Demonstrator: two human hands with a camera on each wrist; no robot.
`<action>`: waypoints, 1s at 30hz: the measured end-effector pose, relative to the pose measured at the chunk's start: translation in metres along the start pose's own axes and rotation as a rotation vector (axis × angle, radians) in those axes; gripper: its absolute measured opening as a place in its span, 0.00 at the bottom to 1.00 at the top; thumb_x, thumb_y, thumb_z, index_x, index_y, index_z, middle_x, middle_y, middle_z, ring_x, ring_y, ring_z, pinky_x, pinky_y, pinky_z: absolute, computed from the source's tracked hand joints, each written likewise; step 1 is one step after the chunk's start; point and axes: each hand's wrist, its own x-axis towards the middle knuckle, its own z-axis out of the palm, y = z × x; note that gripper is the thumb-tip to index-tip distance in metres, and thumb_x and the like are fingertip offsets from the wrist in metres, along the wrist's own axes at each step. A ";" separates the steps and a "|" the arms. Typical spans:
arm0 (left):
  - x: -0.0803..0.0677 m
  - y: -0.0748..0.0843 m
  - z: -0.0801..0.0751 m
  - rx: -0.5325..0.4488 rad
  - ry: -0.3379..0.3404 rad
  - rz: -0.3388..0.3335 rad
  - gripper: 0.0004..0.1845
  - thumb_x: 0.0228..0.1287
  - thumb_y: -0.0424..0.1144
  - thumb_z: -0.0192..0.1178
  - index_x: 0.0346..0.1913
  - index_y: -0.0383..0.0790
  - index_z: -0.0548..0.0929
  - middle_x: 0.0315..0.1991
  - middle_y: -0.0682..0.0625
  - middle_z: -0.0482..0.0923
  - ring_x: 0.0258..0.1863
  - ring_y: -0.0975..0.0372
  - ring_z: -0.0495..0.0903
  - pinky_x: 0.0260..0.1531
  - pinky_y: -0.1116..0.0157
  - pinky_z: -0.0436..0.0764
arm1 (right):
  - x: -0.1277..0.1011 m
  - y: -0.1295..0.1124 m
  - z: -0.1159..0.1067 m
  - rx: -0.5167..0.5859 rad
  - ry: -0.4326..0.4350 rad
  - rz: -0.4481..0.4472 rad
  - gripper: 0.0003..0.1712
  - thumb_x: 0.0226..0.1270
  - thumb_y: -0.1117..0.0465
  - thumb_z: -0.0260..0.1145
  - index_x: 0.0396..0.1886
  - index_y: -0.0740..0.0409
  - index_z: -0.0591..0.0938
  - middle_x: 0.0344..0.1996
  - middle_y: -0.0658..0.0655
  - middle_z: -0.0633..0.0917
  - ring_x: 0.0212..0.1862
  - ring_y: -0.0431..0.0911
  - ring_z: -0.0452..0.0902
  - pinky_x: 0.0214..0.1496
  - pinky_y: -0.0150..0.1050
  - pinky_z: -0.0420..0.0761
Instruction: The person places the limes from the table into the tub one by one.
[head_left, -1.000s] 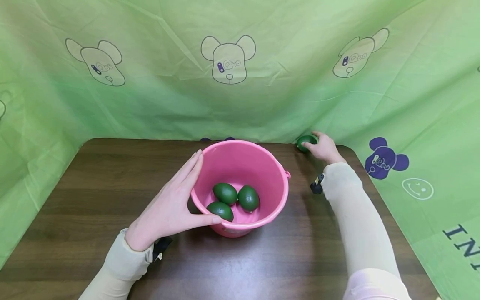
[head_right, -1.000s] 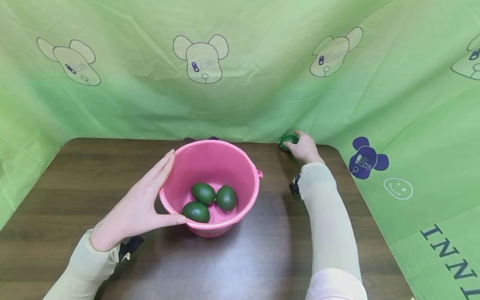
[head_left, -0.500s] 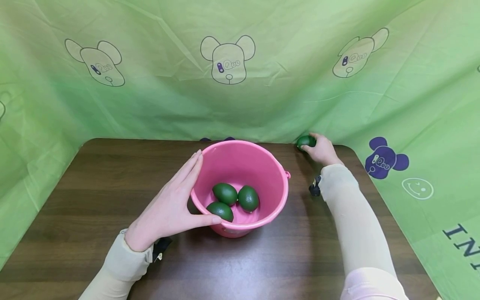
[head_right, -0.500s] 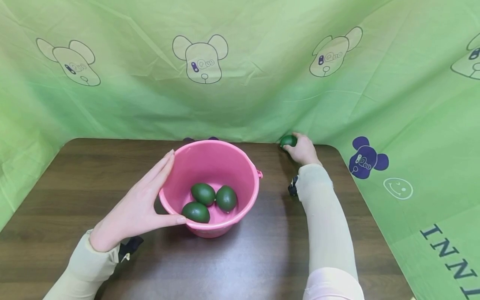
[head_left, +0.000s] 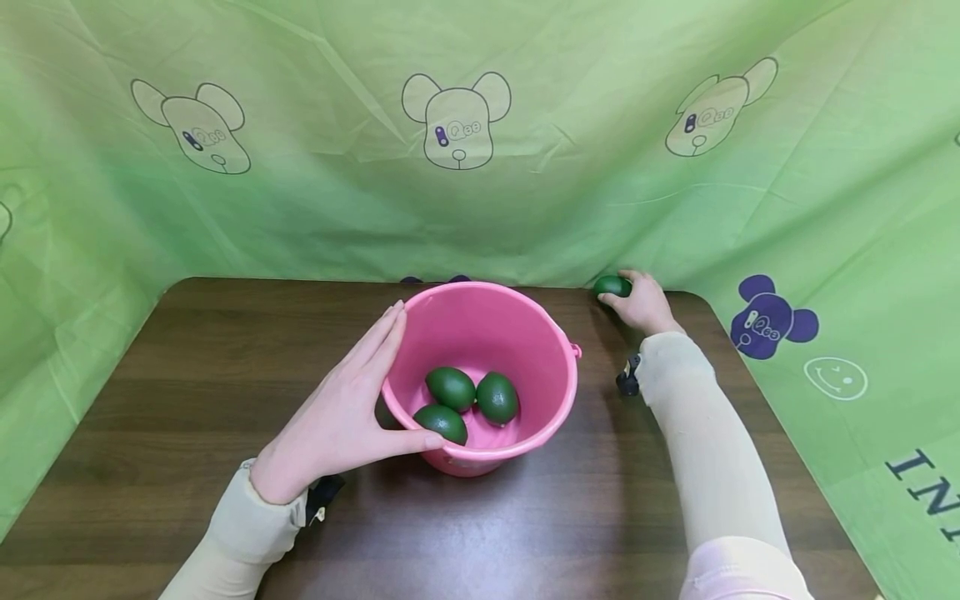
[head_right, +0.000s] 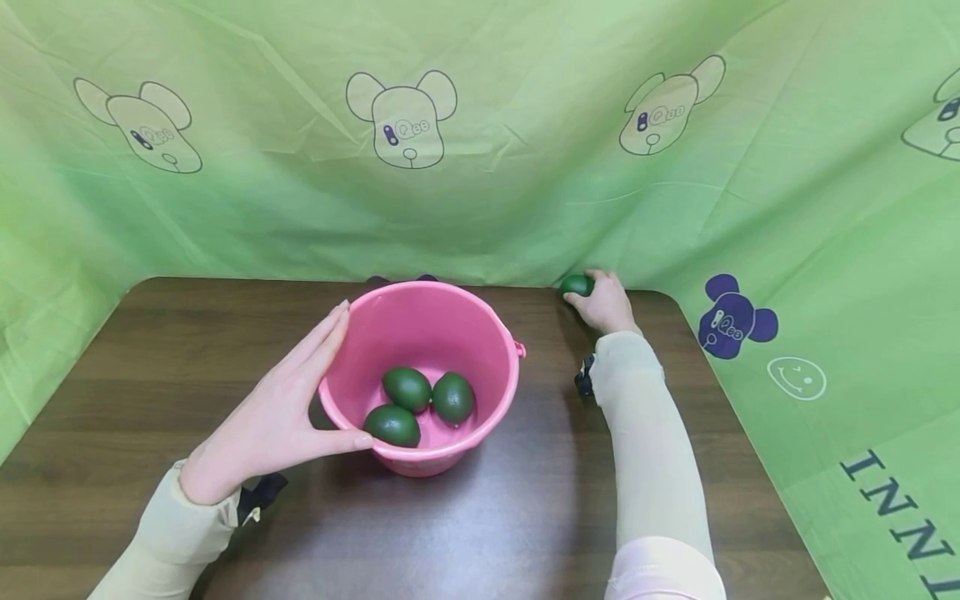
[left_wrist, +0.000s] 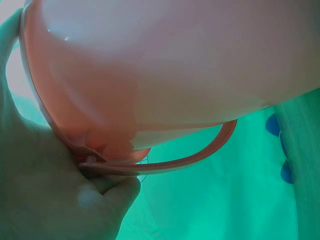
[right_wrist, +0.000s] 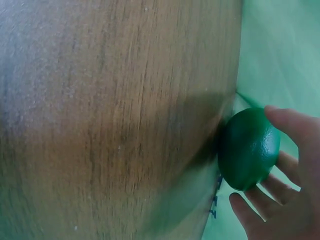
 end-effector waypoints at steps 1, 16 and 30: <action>0.000 0.000 0.000 0.000 -0.001 -0.001 0.69 0.48 0.78 0.66 0.83 0.47 0.42 0.82 0.58 0.36 0.79 0.63 0.41 0.71 0.50 0.62 | 0.000 0.000 0.000 0.004 0.000 0.000 0.41 0.72 0.53 0.65 0.72 0.76 0.64 0.64 0.81 0.67 0.63 0.71 0.64 0.66 0.63 0.64; 0.000 0.000 0.000 0.000 0.001 0.003 0.69 0.48 0.78 0.66 0.83 0.47 0.42 0.82 0.57 0.36 0.79 0.62 0.42 0.71 0.50 0.62 | -0.002 0.002 0.003 0.091 -0.009 0.031 0.39 0.71 0.53 0.68 0.70 0.74 0.67 0.62 0.79 0.71 0.61 0.69 0.68 0.64 0.61 0.68; 0.001 0.001 -0.001 0.001 -0.003 -0.001 0.69 0.48 0.77 0.66 0.83 0.46 0.42 0.82 0.58 0.36 0.79 0.62 0.42 0.70 0.50 0.62 | 0.000 0.002 0.008 0.131 -0.027 0.007 0.38 0.71 0.57 0.68 0.74 0.69 0.65 0.65 0.78 0.69 0.63 0.71 0.67 0.64 0.64 0.67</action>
